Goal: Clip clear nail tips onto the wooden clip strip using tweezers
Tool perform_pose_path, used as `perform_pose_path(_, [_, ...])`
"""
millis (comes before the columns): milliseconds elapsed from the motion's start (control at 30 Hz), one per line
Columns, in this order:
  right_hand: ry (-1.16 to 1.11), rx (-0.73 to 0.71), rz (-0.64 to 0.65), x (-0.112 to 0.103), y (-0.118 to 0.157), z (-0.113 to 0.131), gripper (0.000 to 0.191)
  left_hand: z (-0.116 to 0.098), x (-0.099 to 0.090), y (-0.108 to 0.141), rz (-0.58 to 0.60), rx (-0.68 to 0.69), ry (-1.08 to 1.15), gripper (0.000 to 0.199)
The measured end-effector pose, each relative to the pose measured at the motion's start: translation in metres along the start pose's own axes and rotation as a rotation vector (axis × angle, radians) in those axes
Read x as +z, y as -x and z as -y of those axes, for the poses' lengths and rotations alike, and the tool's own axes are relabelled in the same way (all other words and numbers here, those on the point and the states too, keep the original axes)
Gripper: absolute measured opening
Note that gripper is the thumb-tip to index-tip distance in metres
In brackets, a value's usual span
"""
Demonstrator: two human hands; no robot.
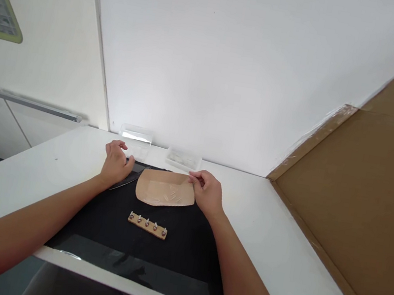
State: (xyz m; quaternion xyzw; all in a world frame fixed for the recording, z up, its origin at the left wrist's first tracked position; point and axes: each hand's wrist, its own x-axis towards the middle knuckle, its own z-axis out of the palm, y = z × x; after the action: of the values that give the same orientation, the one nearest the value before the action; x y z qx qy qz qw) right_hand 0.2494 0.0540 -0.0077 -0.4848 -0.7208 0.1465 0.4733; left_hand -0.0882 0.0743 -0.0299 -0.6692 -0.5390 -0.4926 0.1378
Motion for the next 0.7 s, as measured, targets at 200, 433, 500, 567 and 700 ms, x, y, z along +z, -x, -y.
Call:
perform_pose_path(200, [0.011, -0.005, -0.031, -0.010, -0.001, 0.006, 0.021, 0.006, 0.000, -0.004, -0.083, 0.004, -0.032, 0.041])
perform_pose_path(433, [0.028, 0.009, -0.114, -0.008, -0.001, -0.001, 0.020, 0.012, -0.005, -0.007, -0.109, 0.061, -0.042, 0.046])
perform_pose_path(500, [0.033, 0.021, -0.144, -0.007, -0.001, -0.007, 0.022, 0.013, -0.006, -0.006, -0.115, 0.055, -0.040, 0.045])
perform_pose_path(567, [0.033, 0.033, -0.161, -0.007, -0.002, -0.013, 0.027, 0.014, -0.007, -0.005, -0.117, 0.043, -0.034, 0.045])
perform_pose_path(700, [0.027, 0.057, -0.169, -0.009, -0.002, -0.022, 0.035, 0.011, -0.011, -0.005, -0.099, 0.010, -0.031, 0.044])
